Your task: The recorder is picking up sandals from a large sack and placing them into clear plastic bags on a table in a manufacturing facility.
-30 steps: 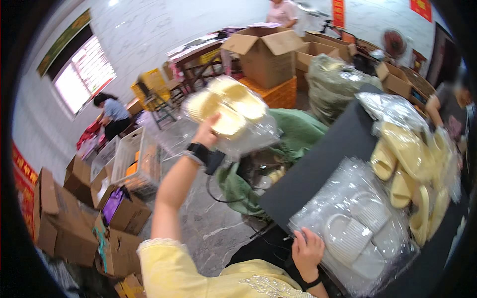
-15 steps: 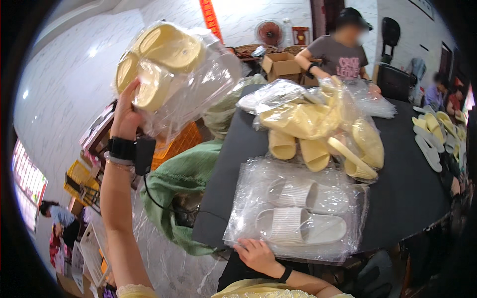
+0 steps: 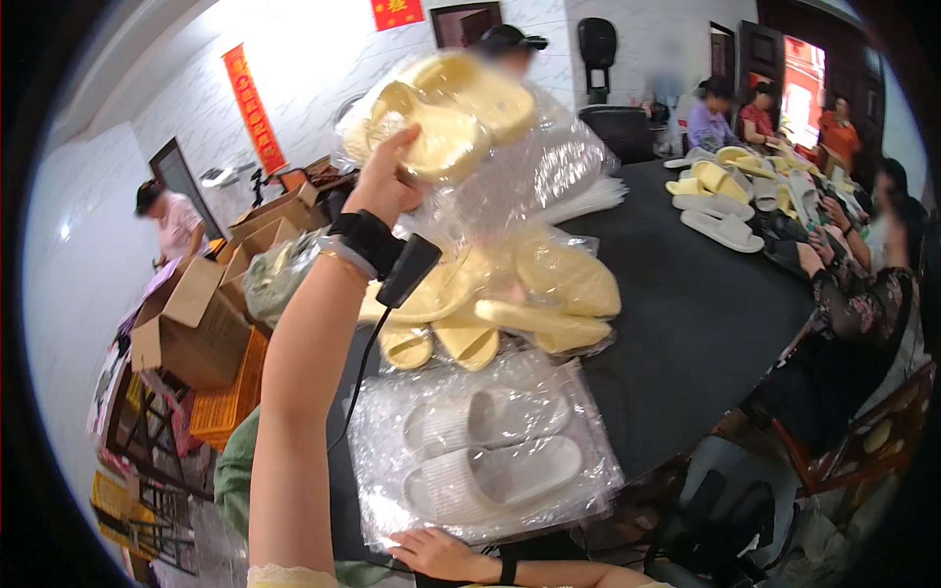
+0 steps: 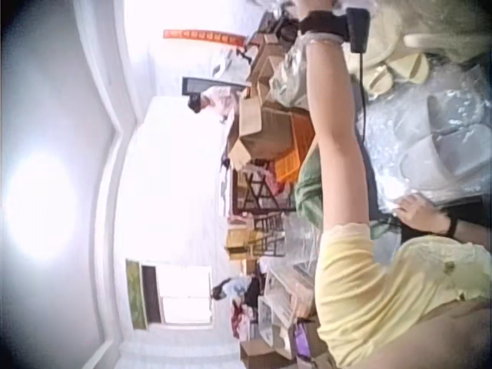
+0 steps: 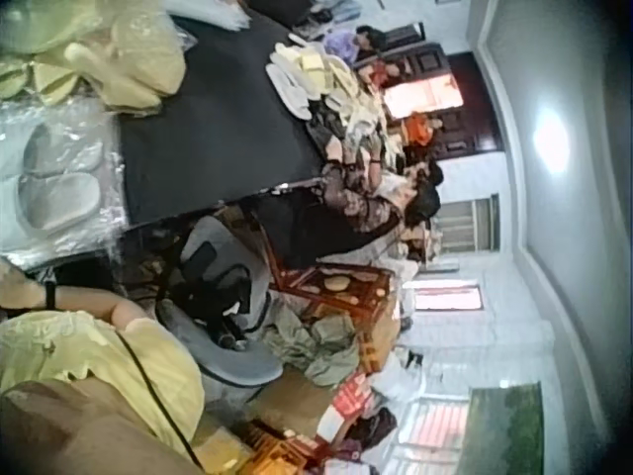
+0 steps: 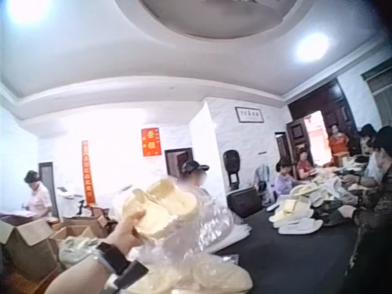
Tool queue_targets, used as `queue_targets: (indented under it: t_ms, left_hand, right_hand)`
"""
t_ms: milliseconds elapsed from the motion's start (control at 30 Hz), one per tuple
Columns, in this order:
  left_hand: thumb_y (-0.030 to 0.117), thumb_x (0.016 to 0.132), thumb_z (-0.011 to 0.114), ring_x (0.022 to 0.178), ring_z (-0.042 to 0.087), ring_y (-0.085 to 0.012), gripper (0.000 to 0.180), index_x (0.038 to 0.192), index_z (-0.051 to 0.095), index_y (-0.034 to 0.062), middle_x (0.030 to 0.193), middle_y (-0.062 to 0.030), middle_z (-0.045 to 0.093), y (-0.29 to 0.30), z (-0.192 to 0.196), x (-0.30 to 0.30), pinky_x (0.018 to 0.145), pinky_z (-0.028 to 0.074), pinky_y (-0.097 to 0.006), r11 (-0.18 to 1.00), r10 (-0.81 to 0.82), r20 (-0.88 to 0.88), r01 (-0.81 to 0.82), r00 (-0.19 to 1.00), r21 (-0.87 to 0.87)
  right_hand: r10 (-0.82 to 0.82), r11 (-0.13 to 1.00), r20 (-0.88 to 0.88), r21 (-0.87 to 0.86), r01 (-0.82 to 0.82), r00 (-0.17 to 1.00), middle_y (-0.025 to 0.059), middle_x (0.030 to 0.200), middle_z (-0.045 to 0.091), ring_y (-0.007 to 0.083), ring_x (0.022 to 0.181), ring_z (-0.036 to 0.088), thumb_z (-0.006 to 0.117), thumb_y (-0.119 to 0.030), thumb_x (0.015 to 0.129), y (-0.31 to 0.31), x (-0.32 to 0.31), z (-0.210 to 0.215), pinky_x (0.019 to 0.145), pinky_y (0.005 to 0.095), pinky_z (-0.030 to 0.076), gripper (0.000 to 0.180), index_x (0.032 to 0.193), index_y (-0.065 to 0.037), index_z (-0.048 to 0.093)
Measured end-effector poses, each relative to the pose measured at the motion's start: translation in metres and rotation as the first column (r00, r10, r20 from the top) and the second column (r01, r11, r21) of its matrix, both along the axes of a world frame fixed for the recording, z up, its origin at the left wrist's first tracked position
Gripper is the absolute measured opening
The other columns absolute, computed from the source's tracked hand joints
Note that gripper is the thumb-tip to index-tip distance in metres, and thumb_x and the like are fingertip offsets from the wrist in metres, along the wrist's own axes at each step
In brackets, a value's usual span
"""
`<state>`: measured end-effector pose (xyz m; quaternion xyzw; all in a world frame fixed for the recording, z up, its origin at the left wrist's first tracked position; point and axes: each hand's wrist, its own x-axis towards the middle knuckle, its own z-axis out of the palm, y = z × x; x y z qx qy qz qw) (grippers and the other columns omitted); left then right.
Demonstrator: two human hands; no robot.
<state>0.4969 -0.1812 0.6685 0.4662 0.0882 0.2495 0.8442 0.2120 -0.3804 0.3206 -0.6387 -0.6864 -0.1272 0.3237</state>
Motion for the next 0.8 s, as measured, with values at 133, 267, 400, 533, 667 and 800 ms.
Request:
queue_targets:
  t_ms: [133,267,400,533,667,800]
  left_hand:
    - [0.015,0.079,0.066,0.079,0.065,-0.0245,0.035,0.11,0.052,0.0042,0.096,-0.0098,0.063,-0.035,-0.046,0.061,0.062,0.054,-0.035,0.984,-0.089,-0.19,0.117,0.978,0.137]
    - [0.019,0.076,0.072,0.076,0.053,-0.0183,0.044,0.109,0.054,-0.004,0.098,-0.0103,0.056,-0.02,-0.109,0.103,0.068,0.044,-0.027,0.932,0.005,-0.225,0.077,0.974,0.353]
    - [0.011,0.078,0.069,0.091,0.058,-0.0203,0.045,0.112,0.051,-0.0119,0.108,-0.0149,0.056,-0.028,-0.124,0.102,0.077,0.048,-0.028,0.842,0.066,-0.186,0.045,0.98,0.538]
    - [0.008,0.084,0.063,0.096,0.061,-0.0202,0.039,0.117,0.051,-0.0088,0.107,-0.0144,0.059,-0.016,-0.098,0.044,0.082,0.051,-0.031,0.881,-0.205,-0.121,0.237,0.971,0.41]
    - [0.014,0.089,0.058,0.096,0.062,-0.0203,0.035,0.118,0.052,-0.005,0.105,-0.0111,0.062,0.036,-0.085,-0.05,0.083,0.05,-0.03,0.824,-0.13,-0.178,0.206,0.975,0.528]
    - [0.019,0.092,0.056,0.098,0.061,-0.019,0.034,0.12,0.053,0.0007,0.111,-0.0089,0.061,0.138,-0.11,-0.206,0.083,0.05,-0.031,0.901,0.047,-0.358,0.115,0.933,0.419]
  right_hand:
    - [0.026,0.997,-0.125,0.079,-0.016,0.992,0.0116,0.11,0.061,0.0242,0.098,0.058,0.054,-0.023,0.078,0.002,-0.006,-0.018,0.083,0.0384,0.044,0.022,0.092,-0.009,0.064]
    - [0.064,0.997,-0.137,0.05,-0.057,0.989,0.0101,0.109,0.061,0.0232,0.096,0.058,0.054,-0.024,0.079,-0.002,-0.008,-0.009,0.081,0.0377,0.044,0.023,0.094,-0.01,0.063]
    - [0.003,0.998,-0.084,0.057,0.002,0.996,0.0083,0.108,0.061,0.0223,0.097,0.057,0.054,-0.025,0.079,0.0,-0.01,-0.012,0.083,0.0367,0.043,0.022,0.094,-0.011,0.063]
    - [0.034,0.999,-0.133,0.027,-0.031,0.991,0.007,0.105,0.063,0.022,0.094,0.058,0.057,-0.023,0.081,0.0,-0.01,-0.008,0.081,0.035,0.044,0.017,0.092,-0.012,0.065]
    - [-0.022,0.999,-0.015,-0.026,0.021,1.0,0.0017,0.119,0.056,0.014,0.1,0.056,0.053,-0.02,0.082,0.0,-0.004,-0.016,0.083,0.0258,0.042,0.03,0.11,-0.013,0.06]
    - [0.06,0.998,-0.131,-0.015,-0.062,0.99,0.0037,0.116,0.058,0.0157,0.102,0.055,0.056,-0.022,0.081,0.004,-0.004,-0.013,0.082,0.0285,0.044,0.029,0.107,-0.011,0.061]
